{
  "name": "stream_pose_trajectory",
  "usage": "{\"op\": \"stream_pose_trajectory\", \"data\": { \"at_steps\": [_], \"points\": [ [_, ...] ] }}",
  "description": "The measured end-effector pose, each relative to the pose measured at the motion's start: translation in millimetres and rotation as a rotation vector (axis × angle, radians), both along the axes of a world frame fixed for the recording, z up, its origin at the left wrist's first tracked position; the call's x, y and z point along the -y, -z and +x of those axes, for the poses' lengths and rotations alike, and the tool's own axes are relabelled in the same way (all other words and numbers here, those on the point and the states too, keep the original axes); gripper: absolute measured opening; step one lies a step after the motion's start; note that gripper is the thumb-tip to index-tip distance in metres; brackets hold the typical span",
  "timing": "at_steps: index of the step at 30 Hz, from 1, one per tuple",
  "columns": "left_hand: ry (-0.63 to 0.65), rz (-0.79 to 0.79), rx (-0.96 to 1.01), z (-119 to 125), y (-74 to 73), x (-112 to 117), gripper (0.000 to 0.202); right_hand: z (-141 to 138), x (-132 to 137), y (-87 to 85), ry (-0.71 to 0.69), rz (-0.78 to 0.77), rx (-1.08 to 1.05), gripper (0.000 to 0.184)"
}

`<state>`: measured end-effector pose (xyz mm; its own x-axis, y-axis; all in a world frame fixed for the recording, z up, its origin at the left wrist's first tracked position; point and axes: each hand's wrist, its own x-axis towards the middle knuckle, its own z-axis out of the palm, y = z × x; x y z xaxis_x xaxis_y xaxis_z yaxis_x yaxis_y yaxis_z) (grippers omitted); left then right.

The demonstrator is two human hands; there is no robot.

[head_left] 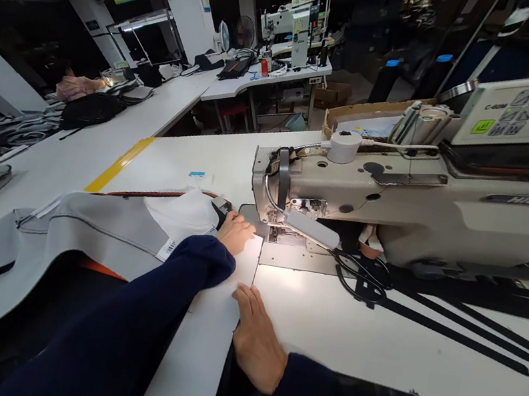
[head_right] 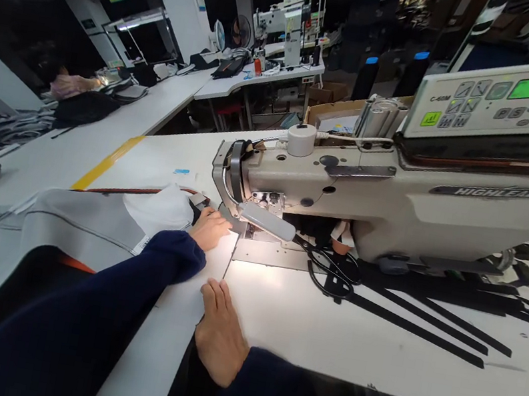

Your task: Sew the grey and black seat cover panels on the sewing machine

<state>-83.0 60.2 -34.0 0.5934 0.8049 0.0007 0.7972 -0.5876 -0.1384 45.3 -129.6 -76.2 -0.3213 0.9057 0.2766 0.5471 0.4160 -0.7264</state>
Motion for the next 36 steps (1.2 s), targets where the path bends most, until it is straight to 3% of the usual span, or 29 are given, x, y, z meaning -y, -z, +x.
{"op": "stream_pose_trajectory", "data": {
  "at_steps": [7,17,26,36],
  "points": [
    [0.018,0.131,-0.063,5,4.1,9,0.024,-1,12,5.6,0.006,-0.023,0.023,0.074],
    [0.085,0.086,0.011,2,6.5,-1,0.032,7,6,-5.8,-0.077,-0.108,0.110,0.074],
    [0.088,0.026,0.018,24,1.8,-14,0.029,29,-10,-16.5,-0.126,-0.184,0.177,0.070],
    [0.135,0.070,0.034,40,13.4,-26,0.027,51,-19,2.2,-0.111,-0.048,0.125,0.066]
  ]
}}
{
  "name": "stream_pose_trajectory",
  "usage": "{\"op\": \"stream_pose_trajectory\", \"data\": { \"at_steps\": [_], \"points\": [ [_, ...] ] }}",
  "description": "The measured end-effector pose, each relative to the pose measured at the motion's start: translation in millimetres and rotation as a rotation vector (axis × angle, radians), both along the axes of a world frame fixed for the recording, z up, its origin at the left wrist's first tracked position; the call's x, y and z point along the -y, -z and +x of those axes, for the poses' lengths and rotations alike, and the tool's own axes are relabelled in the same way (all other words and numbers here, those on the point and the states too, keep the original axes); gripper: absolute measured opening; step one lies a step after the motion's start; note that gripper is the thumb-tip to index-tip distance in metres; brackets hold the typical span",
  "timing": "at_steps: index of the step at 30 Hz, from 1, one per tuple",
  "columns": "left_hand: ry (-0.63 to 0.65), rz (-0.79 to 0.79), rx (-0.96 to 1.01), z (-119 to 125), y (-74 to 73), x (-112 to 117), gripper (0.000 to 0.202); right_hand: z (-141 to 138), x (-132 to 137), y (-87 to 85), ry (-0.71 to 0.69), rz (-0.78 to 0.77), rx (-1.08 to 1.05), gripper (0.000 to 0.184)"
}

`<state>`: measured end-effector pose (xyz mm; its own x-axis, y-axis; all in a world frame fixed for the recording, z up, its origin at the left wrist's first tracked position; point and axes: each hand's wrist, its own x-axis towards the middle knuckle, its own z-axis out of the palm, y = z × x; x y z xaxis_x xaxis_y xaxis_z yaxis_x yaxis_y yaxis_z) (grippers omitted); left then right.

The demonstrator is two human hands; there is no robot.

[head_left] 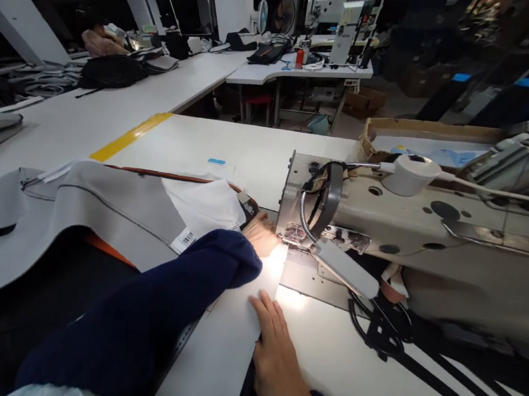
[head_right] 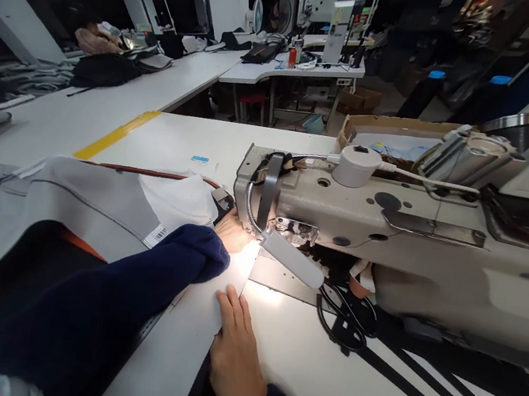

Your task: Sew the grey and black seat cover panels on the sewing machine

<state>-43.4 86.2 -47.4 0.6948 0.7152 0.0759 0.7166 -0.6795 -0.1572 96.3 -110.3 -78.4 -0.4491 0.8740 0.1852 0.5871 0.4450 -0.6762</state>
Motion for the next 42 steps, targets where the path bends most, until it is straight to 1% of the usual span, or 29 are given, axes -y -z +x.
{"op": "stream_pose_trajectory", "data": {
  "at_steps": [4,6,7,9,10,11,13,15,17,19,20,21,23,25,28,30,33,35,37,39,40,41,42],
  "points": [
    [-0.020,0.000,-0.002,0,3.2,-2,0.023,0,-1,-2.5,-0.012,0.060,0.021,0.067],
    [-0.022,0.005,0.002,-2,0.8,1,0.023,-1,0,-6.7,-0.018,0.088,0.010,0.066],
    [-0.023,0.010,0.007,-4,-1.9,4,0.022,-2,1,-9.0,-0.002,0.081,-0.010,0.063],
    [-0.030,0.033,0.026,-6,-10.0,17,0.019,-4,4,-13.6,0.072,0.003,-0.064,0.044],
    [-0.046,0.042,0.035,-7,-15.1,27,0.020,-5,7,-15.6,0.116,-0.049,-0.091,0.032],
    [-0.073,0.037,0.037,-7,-20.4,37,0.025,-6,9,-17.4,0.152,-0.092,-0.111,0.023],
    [-0.158,-0.042,0.027,-4,-31.0,61,0.042,-8,13,-20.3,0.176,-0.114,-0.127,0.021],
    [-0.262,-0.182,0.011,3,-40.3,80,0.054,-9,15,-21.7,0.152,-0.045,-0.131,0.022],
    [-0.353,-0.297,-0.010,11,-47.3,92,0.049,-8,16,-21.3,0.076,0.095,-0.113,0.024],
    [-0.411,-0.371,-0.056,18,-52.0,97,0.042,-6,16,-19.0,-0.028,0.267,-0.074,0.031],
    [-0.431,-0.395,-0.082,20,-53.3,98,0.042,-6,15,-17.5,-0.064,0.344,-0.056,0.033],
    [-0.444,-0.411,-0.101,23,-54.0,99,0.045,-6,15,-16.0,-0.080,0.410,-0.043,0.034],
    [-0.465,-0.418,-0.119,27,-53.2,101,0.050,-6,14,-13.8,-0.050,0.507,-0.033,0.034],
    [-0.473,-0.410,-0.133,31,-49.9,104,0.047,-7,13,-13.5,-0.021,0.566,-0.025,0.033],
    [-0.442,-0.367,-0.171,37,-42.9,108,0.032,-7,10,-14.6,-0.038,0.580,-0.030,0.034],
    [-0.416,-0.303,-0.162,38,-39.1,108,0.028,-6,7,-14.4,-0.053,0.581,-0.042,0.034],
    [-0.405,-0.228,-0.120,38,-36.9,102,0.036,-3,0,-13.2,-0.048,0.564,-0.030,0.031],
    [-0.414,-0.203,-0.092,36,-37.2,100,0.044,2,-5,-14.7,-0.085,0.523,-0.020,0.028],
    [-0.419,-0.190,-0.053,34,-37.5,101,0.053,14,-10,-19.5,-0.177,0.472,-0.016,0.026],
    [-0.408,-0.189,-0.015,30,-36.8,108,0.058,34,-14,-26.4,-0.232,0.449,-0.034,0.027],
    [-0.392,-0.187,0.002,28,-35.8,113,0.060,47,-17,-29.9,-0.208,0.459,-0.050,0.027],
    [-0.372,-0.180,0.022,25,-34.2,118,0.060,62,-21,-33.0,-0.140,0.485,-0.053,0.025],
    [-0.350,-0.167,0.046,21,-32.0,124,0.060,79,-26,-35.6,-0.039,0.521,-0.035,0.023]
  ]
}}
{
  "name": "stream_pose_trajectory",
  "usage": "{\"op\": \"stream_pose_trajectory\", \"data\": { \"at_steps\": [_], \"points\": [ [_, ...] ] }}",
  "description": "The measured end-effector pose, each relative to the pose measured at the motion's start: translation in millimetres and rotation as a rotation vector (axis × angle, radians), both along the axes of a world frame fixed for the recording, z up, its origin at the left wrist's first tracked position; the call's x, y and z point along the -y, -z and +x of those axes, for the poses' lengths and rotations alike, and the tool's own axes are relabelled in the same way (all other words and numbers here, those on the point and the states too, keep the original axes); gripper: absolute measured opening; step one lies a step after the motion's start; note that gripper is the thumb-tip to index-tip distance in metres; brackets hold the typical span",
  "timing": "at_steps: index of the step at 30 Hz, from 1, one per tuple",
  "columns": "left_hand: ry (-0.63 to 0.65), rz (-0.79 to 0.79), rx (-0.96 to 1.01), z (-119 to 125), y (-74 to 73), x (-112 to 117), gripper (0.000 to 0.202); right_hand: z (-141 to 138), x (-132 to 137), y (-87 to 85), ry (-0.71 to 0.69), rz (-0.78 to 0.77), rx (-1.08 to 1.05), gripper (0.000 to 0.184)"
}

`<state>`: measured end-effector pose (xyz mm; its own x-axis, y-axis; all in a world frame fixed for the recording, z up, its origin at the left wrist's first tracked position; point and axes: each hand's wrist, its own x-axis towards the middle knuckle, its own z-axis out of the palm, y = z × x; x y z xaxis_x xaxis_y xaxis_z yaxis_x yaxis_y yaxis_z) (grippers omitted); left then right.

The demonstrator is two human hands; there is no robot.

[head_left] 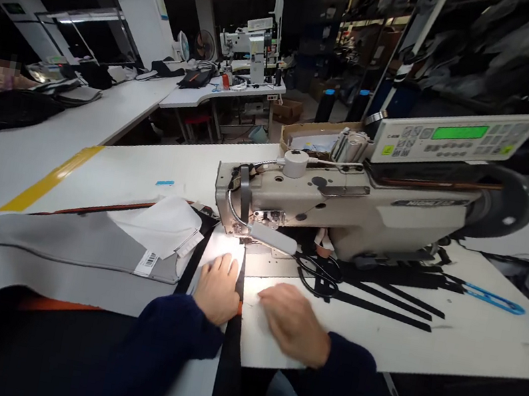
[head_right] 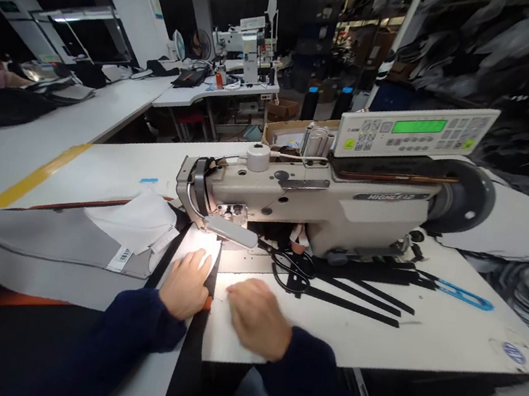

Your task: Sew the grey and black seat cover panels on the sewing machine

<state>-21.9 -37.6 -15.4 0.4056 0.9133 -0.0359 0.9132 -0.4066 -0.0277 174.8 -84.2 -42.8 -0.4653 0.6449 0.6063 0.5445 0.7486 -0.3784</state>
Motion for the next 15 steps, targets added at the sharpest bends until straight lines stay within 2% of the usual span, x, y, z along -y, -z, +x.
{"op": "stream_pose_trajectory", "data": {
  "at_steps": [2,4,6,8,10,12,15],
  "points": [
    [0.038,0.042,0.049,-6,5.8,9,0.058,33,-13,-3.6,0.271,0.060,0.071,0.017],
    [0.059,0.089,0.093,-10,12.5,14,0.053,59,-30,-6.1,0.502,0.059,0.260,0.018],
    [0.068,0.133,0.122,-12,18.4,16,0.049,75,-46,-8.9,0.609,0.033,0.468,0.029],
    [0.081,0.168,0.141,-13,22.6,15,0.048,81,-60,-12.3,0.619,0.021,0.624,0.037],
    [0.098,0.196,0.157,-14,24.8,15,0.047,81,-69,-15.4,0.591,0.029,0.701,0.033],
    [0.111,0.215,0.173,-15,25.8,15,0.046,80,-75,-17.4,0.558,0.046,0.725,0.024],
    [0.118,0.232,0.188,-16,26.3,15,0.045,83,-77,-19.0,0.528,0.068,0.706,0.021]
  ]
}}
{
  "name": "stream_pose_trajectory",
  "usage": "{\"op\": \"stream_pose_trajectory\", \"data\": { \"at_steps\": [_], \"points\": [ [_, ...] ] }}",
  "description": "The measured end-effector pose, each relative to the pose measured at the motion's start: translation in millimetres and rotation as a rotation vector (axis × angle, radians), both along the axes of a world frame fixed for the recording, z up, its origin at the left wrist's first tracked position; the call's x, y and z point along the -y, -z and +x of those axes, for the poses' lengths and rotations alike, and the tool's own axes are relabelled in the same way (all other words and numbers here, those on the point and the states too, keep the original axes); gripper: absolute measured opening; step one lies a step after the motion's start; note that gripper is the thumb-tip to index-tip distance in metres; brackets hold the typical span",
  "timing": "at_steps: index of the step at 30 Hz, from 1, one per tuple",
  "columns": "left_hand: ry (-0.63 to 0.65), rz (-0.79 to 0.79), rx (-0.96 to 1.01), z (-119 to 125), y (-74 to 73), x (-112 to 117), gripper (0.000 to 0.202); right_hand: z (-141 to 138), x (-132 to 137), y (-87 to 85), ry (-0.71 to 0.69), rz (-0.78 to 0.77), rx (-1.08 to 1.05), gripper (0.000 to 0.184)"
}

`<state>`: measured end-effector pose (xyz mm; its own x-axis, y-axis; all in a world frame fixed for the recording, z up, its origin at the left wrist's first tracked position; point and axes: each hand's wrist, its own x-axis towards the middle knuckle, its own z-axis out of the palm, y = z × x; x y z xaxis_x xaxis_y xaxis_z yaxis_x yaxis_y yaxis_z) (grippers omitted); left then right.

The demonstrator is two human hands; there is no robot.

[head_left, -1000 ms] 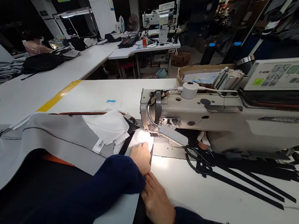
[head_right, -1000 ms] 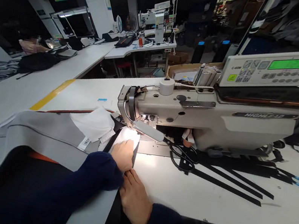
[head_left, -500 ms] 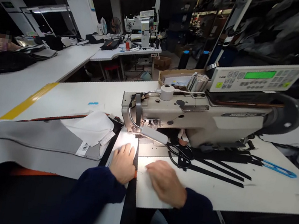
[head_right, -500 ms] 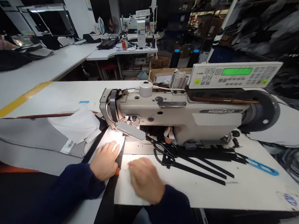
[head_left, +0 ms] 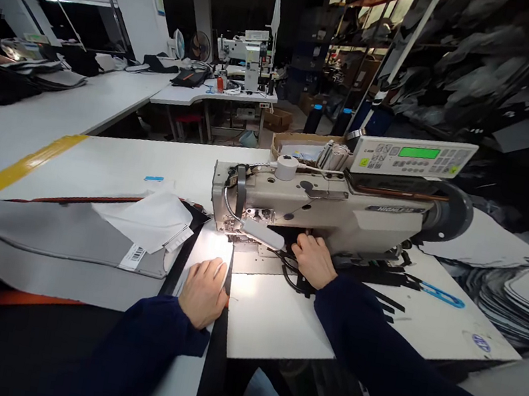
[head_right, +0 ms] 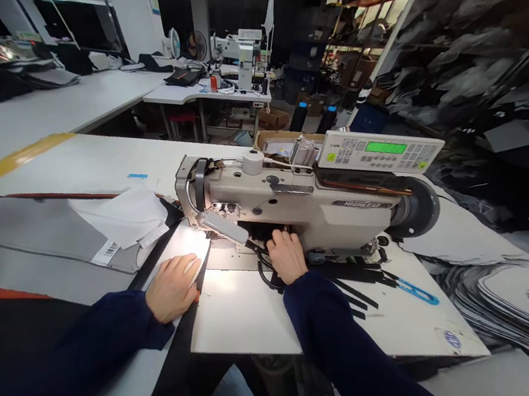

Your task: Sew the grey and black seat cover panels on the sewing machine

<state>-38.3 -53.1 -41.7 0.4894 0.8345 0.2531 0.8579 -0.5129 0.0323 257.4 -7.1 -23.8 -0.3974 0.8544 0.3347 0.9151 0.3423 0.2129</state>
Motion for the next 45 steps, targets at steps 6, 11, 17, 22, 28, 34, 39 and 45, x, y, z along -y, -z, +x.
{"op": "stream_pose_trajectory", "data": {
  "at_steps": [6,11,17,22,28,34,39,45],
  "points": [
    [0.009,0.011,0.016,1,1.1,-1,0.043,-9,26,3.8,0.005,0.089,-0.274,0.026],
    [-0.007,-0.024,0.018,-2,0.2,0,0.042,-28,51,25.2,-0.061,-0.076,-0.590,0.027],
    [0.126,-0.148,0.111,9,-21.7,4,0.048,-40,57,33.9,-0.051,-0.168,-0.762,0.031],
    [0.454,-0.252,0.065,51,-12.0,3,0.056,-27,55,20.8,-0.066,-0.127,-0.900,0.033],
    [0.512,-0.365,0.064,69,24.8,-3,0.062,27,82,-43.2,0.199,0.437,-1.475,0.024],
    [0.128,-1.033,0.867,57,-23.6,-2,0.066,-47,140,-49.4,-0.066,-0.202,-1.170,0.011],
    [-0.120,-1.265,1.123,20,-50.1,0,0.063,-117,164,-23.4,-0.492,-0.483,-0.932,0.016],
    [-0.148,-1.223,0.961,-14,-42.2,6,0.041,-123,128,-3.9,-0.334,-0.789,-1.386,0.016]
  ]
}}
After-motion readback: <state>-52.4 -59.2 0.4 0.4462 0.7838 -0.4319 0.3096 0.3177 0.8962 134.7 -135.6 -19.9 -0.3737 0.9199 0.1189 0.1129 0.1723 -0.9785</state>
